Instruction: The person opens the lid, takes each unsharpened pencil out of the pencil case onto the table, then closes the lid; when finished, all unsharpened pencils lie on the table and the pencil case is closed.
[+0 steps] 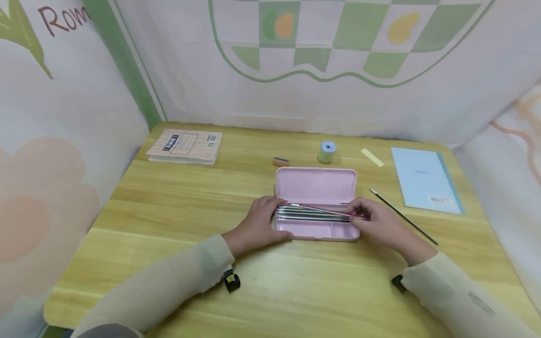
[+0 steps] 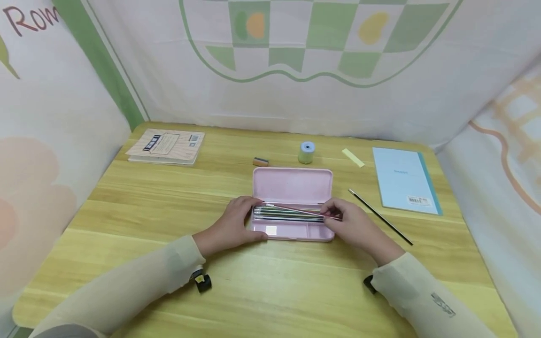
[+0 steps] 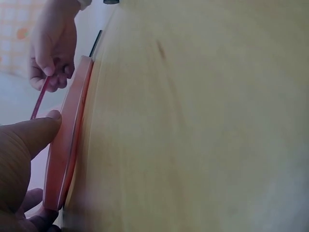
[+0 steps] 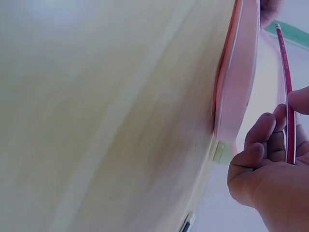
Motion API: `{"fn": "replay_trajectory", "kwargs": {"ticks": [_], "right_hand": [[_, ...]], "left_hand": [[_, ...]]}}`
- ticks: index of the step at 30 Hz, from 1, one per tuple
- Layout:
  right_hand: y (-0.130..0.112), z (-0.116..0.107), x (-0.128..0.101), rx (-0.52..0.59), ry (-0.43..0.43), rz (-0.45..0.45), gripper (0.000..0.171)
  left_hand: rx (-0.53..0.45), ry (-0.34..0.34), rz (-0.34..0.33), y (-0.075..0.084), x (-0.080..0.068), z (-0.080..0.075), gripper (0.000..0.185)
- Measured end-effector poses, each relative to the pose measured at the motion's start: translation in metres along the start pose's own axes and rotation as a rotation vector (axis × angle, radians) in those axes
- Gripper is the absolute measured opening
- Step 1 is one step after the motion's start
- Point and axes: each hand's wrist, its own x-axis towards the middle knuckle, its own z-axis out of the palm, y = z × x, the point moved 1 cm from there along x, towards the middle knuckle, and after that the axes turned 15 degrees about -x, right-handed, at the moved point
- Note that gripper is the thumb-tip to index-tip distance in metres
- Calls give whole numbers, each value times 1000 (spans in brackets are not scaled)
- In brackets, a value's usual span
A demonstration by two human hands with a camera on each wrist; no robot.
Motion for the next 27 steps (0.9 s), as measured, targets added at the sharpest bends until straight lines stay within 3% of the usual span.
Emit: {"fn": "replay_trajectory", "kwargs": {"ticks": [7, 16, 21, 27], "right_hand": [[13, -12, -16, 18, 36, 39, 12], [47, -32, -43, 6, 187, 119, 14], [63, -41, -57, 40, 190, 190, 18], [75, -45, -70, -8, 143, 267, 24]], "left_hand": [[-5, -4, -12, 3, -1, -1, 95], [-2, 2, -3, 1, 0, 1, 95], [-3, 0, 2, 3, 0, 1, 95], [4, 0, 1, 6, -1, 2, 94]]}}
